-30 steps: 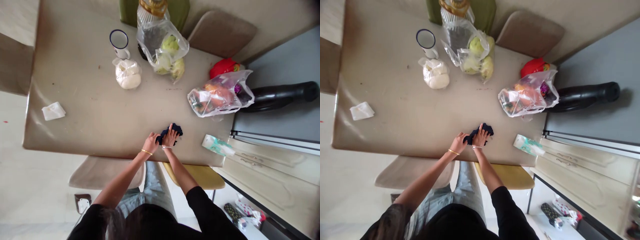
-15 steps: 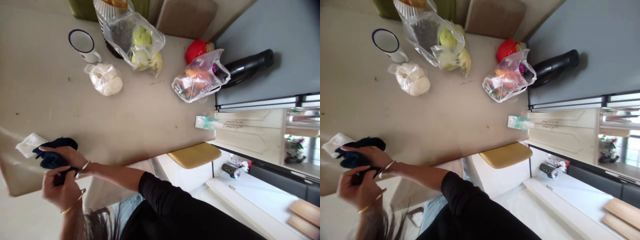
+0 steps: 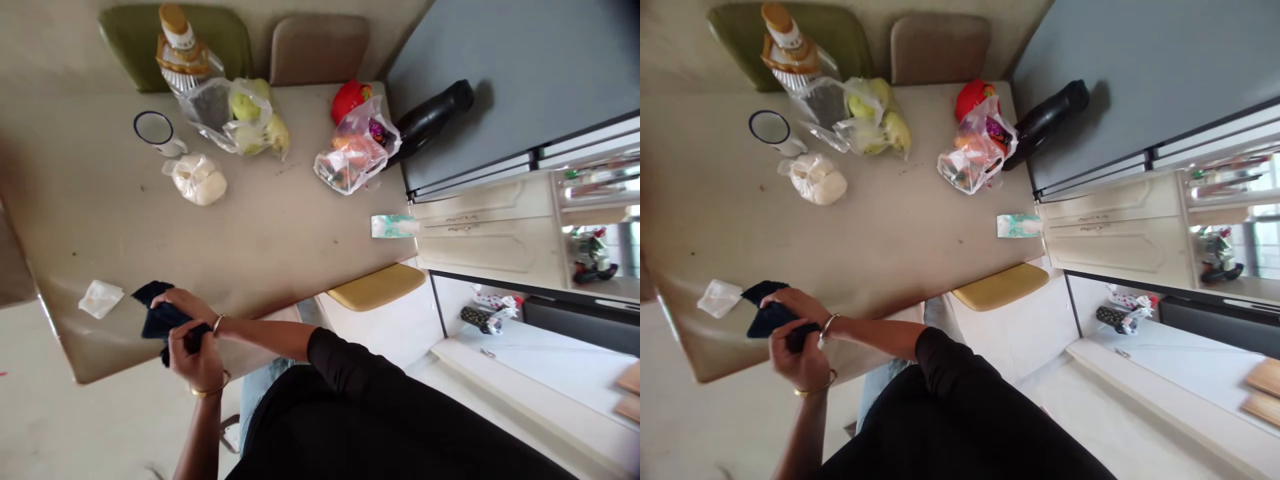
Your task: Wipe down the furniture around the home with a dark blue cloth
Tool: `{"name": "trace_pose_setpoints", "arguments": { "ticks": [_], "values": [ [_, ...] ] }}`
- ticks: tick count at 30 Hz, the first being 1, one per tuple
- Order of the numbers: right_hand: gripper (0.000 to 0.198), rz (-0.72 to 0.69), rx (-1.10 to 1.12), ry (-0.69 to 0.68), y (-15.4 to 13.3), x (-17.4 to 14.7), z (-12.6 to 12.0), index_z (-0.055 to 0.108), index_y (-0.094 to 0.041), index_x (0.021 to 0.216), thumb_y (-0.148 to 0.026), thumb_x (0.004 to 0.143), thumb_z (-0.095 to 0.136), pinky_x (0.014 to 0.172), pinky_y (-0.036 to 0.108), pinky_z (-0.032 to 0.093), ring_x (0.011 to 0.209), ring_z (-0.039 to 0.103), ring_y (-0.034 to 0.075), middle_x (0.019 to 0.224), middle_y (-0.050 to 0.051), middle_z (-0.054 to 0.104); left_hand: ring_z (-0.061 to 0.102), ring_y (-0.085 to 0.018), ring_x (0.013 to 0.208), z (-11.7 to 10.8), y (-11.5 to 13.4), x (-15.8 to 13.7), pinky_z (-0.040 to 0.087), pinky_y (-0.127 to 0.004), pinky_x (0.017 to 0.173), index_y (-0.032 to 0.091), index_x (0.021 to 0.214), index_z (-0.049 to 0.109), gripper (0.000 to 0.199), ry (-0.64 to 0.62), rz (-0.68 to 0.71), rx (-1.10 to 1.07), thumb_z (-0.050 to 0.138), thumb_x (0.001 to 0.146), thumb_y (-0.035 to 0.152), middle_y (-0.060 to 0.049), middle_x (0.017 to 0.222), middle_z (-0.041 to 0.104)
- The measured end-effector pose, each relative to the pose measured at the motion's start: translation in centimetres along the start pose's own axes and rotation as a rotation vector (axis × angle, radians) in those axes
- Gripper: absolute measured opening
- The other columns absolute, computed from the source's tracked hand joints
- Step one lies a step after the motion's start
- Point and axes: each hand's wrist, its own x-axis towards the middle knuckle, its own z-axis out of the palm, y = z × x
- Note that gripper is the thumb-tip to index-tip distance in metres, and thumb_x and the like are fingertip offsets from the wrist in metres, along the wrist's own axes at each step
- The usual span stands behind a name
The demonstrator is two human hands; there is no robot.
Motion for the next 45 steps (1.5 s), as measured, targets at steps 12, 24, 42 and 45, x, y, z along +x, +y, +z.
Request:
{"name": "trace_pose_setpoints", "arguments": {
  "ticks": [12,24,42,45],
  "values": [
    [0.037,0.184,-0.364,0.632,1.0,-24.4,-30.2,0.060,-0.017,0.127,-0.010,0.093,0.047,0.115,0.043,0.040,0.127,0.053,0.023,0.127,0.012,0.063,0.052,-0.013,0.064,17.6,11.2,-15.8,0.041,-0.024,0.062,0.019,0.080,0.062,0.023,-1.087,0.104,-0.325,0.048,0.066,0.008,0.001,0.072,0.056],
    [0.071,1.048,-0.871,0.705,12.0,-30.6,-44.1,0.025,-0.016,0.162,-0.015,0.092,0.035,0.116,0.066,0.031,0.153,0.025,0.039,0.157,0.020,0.040,0.066,-0.022,0.101,38.8,6.2,-20.1,0.054,-0.036,0.094,0.021,0.123,0.055,0.050,-1.327,0.109,0.189,0.053,0.078,-0.001,-0.009,0.122,0.066],
    [0.071,0.778,-1.075,0.486,15.9,-16.1,-28.4,0.025,-0.007,0.163,-0.017,0.094,0.038,0.119,0.055,0.029,0.156,0.018,0.039,0.155,0.023,0.041,0.066,-0.020,0.099,26.5,-6.3,-5.7,0.053,-0.032,0.094,0.020,0.108,0.060,0.040,-1.040,-0.018,0.149,0.049,0.076,0.000,-0.007,0.107,0.068],
    [0.070,0.684,-1.037,0.376,15.6,-13.6,-25.2,0.027,-0.002,0.161,-0.019,0.095,0.042,0.120,0.056,0.028,0.153,0.022,0.039,0.152,0.026,0.044,0.067,-0.019,0.098,23.8,-7.6,-3.7,0.053,-0.031,0.093,0.020,0.107,0.060,0.037,-0.844,-0.089,0.146,0.048,0.075,0.003,-0.005,0.104,0.069]
  ]
}}
